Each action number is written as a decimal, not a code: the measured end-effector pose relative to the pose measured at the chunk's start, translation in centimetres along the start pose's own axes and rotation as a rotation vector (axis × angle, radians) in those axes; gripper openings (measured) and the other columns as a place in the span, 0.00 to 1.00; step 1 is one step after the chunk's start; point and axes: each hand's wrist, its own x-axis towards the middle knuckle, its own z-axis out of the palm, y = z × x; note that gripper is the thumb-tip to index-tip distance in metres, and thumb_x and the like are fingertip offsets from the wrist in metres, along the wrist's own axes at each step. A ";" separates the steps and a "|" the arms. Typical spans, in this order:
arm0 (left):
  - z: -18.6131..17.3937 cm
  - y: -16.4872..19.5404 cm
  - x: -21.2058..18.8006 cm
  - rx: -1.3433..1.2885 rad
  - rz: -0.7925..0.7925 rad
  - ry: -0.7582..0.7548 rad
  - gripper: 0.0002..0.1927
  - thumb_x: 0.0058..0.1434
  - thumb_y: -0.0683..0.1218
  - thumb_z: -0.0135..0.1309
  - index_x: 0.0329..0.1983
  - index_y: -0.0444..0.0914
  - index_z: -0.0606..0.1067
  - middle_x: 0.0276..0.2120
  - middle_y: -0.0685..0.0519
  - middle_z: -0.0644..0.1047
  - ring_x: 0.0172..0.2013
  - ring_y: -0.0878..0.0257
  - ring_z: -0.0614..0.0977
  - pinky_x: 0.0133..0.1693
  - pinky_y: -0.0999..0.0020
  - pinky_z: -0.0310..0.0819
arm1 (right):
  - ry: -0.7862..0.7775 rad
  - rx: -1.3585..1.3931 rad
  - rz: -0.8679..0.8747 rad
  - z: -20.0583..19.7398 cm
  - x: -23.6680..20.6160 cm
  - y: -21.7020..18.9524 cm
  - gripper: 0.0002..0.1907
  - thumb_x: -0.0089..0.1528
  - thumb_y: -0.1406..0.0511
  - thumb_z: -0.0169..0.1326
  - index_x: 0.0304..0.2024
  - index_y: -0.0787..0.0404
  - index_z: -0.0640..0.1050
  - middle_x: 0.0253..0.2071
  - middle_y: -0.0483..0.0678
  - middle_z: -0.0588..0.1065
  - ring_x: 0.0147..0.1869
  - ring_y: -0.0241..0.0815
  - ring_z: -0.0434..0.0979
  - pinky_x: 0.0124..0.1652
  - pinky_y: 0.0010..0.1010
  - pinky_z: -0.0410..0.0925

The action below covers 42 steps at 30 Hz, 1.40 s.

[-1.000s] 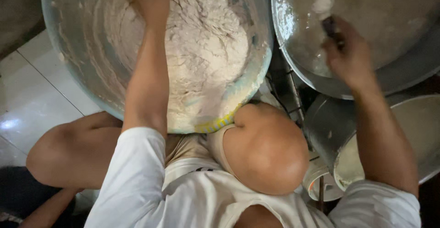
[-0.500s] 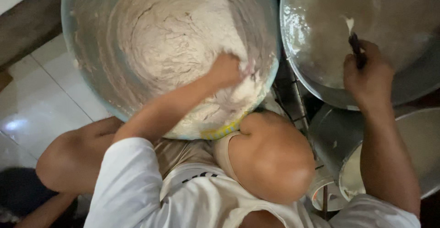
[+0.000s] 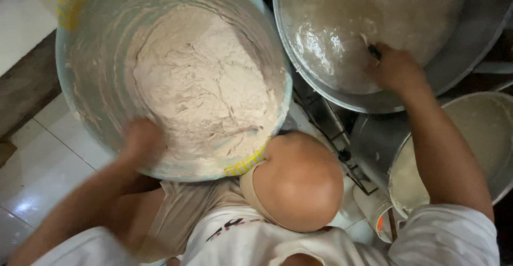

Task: The person scoops portions of dough from a large bowl using a spoon and drops them into a pot of boiling water. The person repeats this process continuously throughout the clip.

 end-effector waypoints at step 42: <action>0.9 28.5 -4.8 -0.651 0.381 0.453 0.34 0.49 0.63 0.67 0.34 0.25 0.78 0.32 0.29 0.78 0.35 0.33 0.80 0.42 0.45 0.74 | 0.185 0.474 -0.441 -1.1 -9.8 -5.8 0.23 0.69 0.67 0.53 0.67 0.63 0.73 0.46 0.60 0.80 0.48 0.50 0.83 0.46 0.37 0.73</action>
